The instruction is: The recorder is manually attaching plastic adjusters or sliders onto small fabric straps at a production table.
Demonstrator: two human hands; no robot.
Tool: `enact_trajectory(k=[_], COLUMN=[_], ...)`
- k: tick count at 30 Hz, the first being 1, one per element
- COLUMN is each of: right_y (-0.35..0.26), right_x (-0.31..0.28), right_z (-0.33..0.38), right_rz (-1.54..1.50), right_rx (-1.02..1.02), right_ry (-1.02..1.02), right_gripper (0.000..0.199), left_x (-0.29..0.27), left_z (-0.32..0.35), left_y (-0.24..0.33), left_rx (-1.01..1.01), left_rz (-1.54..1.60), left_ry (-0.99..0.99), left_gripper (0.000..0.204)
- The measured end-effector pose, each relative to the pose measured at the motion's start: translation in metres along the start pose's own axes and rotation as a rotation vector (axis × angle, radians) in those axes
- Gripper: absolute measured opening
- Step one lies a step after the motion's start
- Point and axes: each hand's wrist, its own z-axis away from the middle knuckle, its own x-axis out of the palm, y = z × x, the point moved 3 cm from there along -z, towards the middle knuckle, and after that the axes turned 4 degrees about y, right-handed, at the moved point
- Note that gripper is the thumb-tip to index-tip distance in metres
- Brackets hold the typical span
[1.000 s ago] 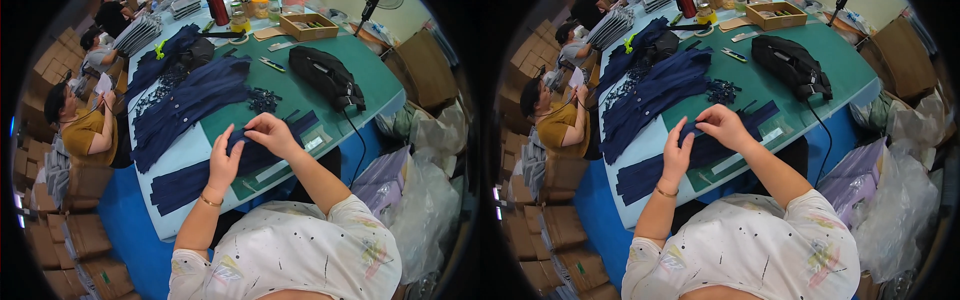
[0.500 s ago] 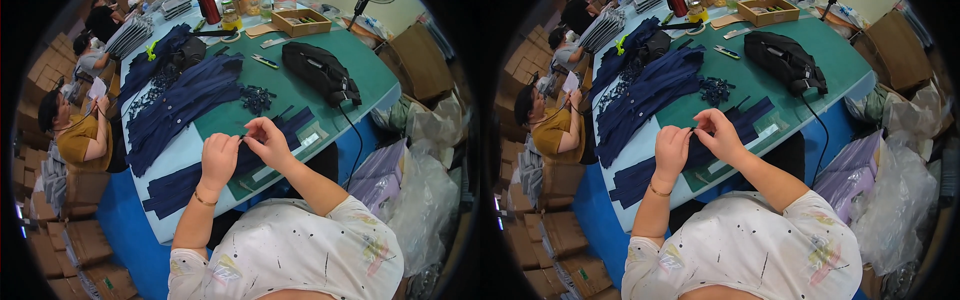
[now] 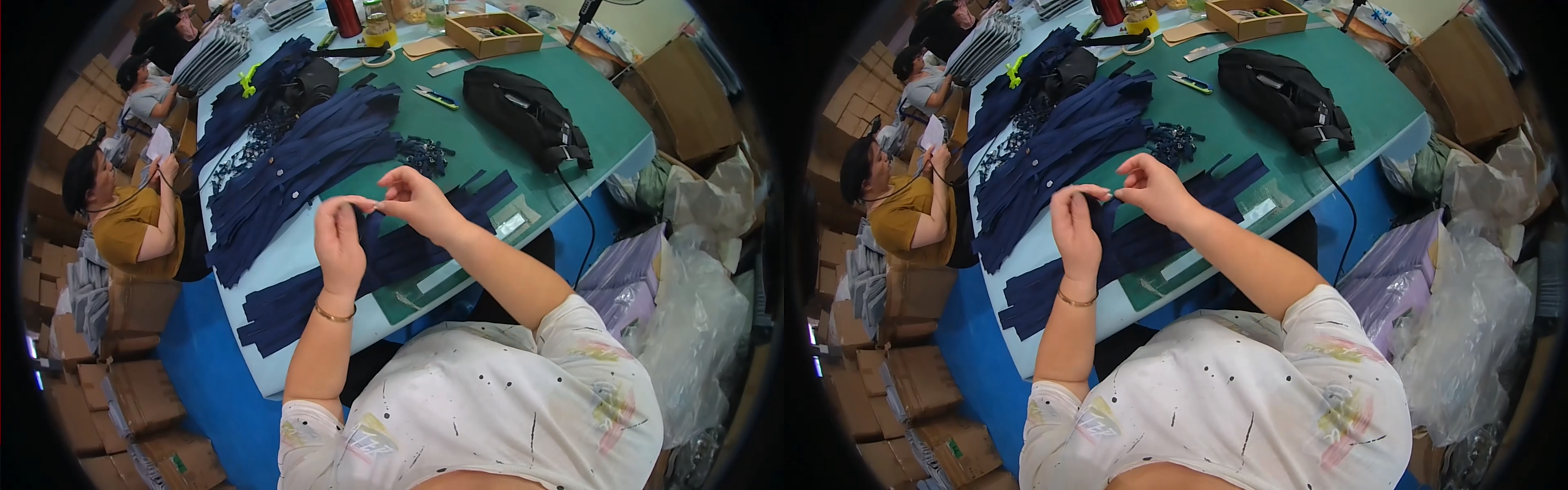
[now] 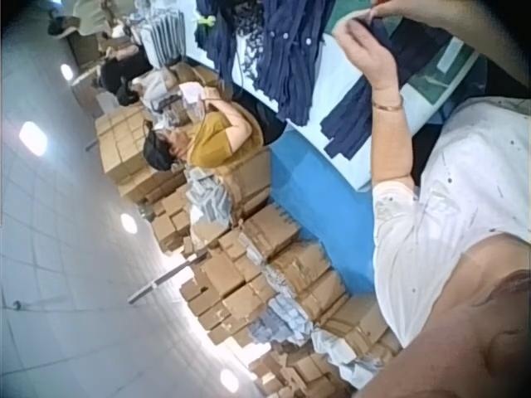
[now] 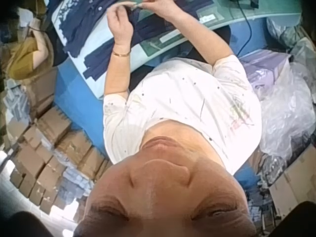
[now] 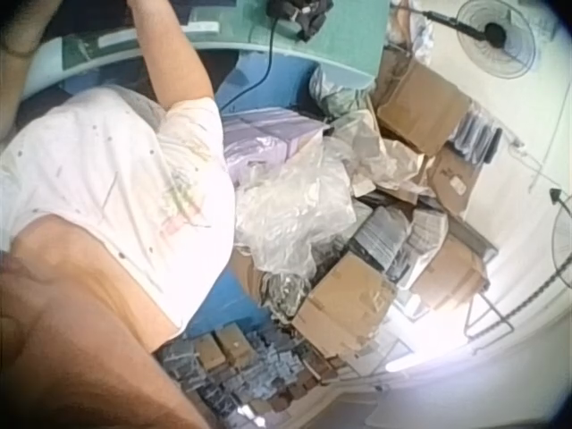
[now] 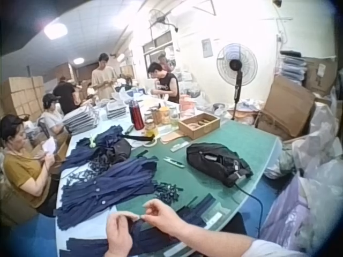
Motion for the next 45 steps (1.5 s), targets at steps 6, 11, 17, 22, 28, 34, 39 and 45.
enact_trajectory(k=[6,11,17,22,28,34,39,45], right_y=[-0.027,-0.016,-0.021,-0.042,-0.031,-0.002,0.014,0.014], right_x=[-0.061,-0.106,-0.083,-0.077,0.014,0.031,0.033,0.038], right_z=[-0.082,-0.112,-0.111,-0.111,-0.08,-0.079,-0.077,-0.072], right_rz=[1.112,1.373,1.621,1.581,0.206,-0.062,-0.02,0.004], right_rx=[-0.347,-0.048,0.033,-0.052,0.119,0.339,0.236,0.106], right_ry=[0.242,-0.016,-0.107,-0.016,-0.424,-0.507,-0.468,-0.462], right_gripper=[0.017,0.015,0.016,0.02,0.015,0.021,0.022,0.02], left_x=[-0.03,-0.035,-0.038,-0.036,-0.039,-0.043,-0.046,-0.045], left_z=[-0.01,-0.003,0.0,-0.002,-0.003,-0.004,-0.003,-0.003], left_y=[-0.06,-0.081,-0.091,-0.083,-0.073,-0.069,-0.069,-0.072], left_rx=[-0.29,-0.442,-0.577,-0.606,-0.561,-0.413,-0.406,-0.428], left_rz=[0.283,0.261,0.388,0.367,0.311,0.291,0.271,0.258], left_ry=[0.205,0.152,0.061,0.083,0.097,0.223,0.259,0.231], left_gripper=[0.013,0.012,0.011,0.011,0.014,0.015,0.014,0.015])
